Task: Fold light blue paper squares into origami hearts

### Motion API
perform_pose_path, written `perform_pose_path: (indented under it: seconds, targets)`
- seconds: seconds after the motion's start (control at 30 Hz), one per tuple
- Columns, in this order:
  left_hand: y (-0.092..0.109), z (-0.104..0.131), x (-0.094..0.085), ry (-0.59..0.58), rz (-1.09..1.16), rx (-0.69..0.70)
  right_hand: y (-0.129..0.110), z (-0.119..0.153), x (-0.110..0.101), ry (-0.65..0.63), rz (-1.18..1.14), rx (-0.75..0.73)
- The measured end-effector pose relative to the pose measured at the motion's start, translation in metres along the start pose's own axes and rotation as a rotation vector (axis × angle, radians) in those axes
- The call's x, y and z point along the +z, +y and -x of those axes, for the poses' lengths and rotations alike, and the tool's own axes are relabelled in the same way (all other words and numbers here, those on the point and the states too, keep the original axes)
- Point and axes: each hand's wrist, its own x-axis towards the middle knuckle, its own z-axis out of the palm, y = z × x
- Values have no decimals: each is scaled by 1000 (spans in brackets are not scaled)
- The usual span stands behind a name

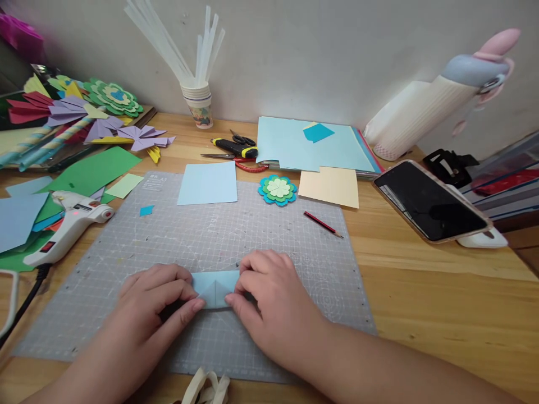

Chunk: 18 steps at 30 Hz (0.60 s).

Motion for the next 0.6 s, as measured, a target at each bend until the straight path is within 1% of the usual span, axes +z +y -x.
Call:
perform_pose_path:
  seconds: [0.1, 0.17, 0.47, 0.6]
  targets:
    - [2, -3, 3, 9, -36, -91, 0, -3, 3, 1, 21, 23]
    - [2, -4, 4, 2, -68, -111, 0, -3, 4, 5, 53, 29]
    - [5, -9, -2, -59, -164, -71, -3, -6, 6, -15, 142, 57]
    - [4, -10, -2, -61, -202, -56, -4, -7, 7, -22, 140, 66]
